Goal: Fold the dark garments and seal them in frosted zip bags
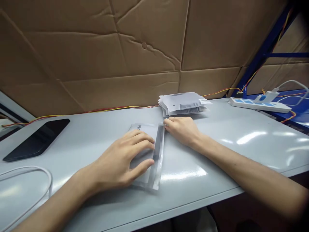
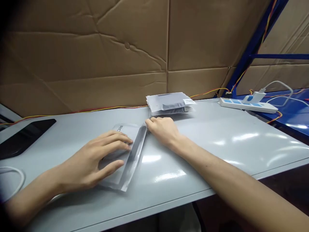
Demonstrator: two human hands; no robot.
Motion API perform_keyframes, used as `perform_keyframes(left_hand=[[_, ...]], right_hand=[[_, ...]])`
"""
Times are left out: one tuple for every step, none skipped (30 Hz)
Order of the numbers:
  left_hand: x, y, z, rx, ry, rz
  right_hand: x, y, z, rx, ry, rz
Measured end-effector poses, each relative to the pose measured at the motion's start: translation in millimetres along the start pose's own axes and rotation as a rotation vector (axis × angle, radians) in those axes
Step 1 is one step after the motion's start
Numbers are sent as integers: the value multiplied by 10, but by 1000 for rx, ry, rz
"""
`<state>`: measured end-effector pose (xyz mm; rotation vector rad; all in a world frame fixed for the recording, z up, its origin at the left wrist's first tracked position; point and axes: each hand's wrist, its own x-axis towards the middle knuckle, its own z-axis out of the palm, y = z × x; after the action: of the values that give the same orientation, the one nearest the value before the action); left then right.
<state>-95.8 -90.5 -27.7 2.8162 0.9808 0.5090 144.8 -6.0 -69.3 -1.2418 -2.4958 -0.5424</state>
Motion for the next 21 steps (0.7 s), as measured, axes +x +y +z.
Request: perform_keyframes(left_hand=[[9,-34,16,41,-21,-33],[15,-67,32,68,-32,-74],[18,-102,45,83,-35,-123],[17,-140,53,91,-25,-177],[11,-184,54,98,-13,-233],[0,-233,46,109,2,-285],[-16,-291,31,127,16,-329],[-37,-356,9,156,18,-375],[-64,-428,-16,185,11,-429],[-96,-507,-42,214,-1,-496],[-131,-591,-65,236,-17,-569],[-169,-677,-84,251,-32,-619],[-206,-763,-96,273,-35,-647],[-239,-847,-102,303,-40,-672],[-265,-927,-100,337,-44,-697],[-280,-1002,-94,374,-40,-725],[-285,-1073,-86,404,-35,-747],[-277,-1140,-78,430,-22,-754],[-259,-1204,-71,451,-2,-751],[-234,-1269,-68,468,23,-741],[-203,-1334,-66,479,52,-719]], right_hand=[[2,-22,-27,21,-4,-11],[0,-39,-56,44,-4,-17],[-5,-49,-85,66,-5,-20],[-14,-52,-113,86,-4,-15],[-26,-47,-138,104,-2,-3],[-39,-33,-158,122,7,15],[-54,-13,-173,141,20,34],[-67,13,-182,164,42,53],[-80,43,-186,195,70,71],[-90,73,-187,233,99,86],[-97,101,-187,275,124,98],[-101,127,-187,322,140,107],[-102,149,-190,366,149,116],[-101,169,-197,403,156,130],[-97,186,-208,430,165,147],[-91,205,-223,446,181,165],[-85,226,-242,453,206,184],[-80,254,-263,457,237,204],[-74,289,-284,460,272,225],[-70,332,-304,462,309,242],[-67,384,-320,459,347,259]])
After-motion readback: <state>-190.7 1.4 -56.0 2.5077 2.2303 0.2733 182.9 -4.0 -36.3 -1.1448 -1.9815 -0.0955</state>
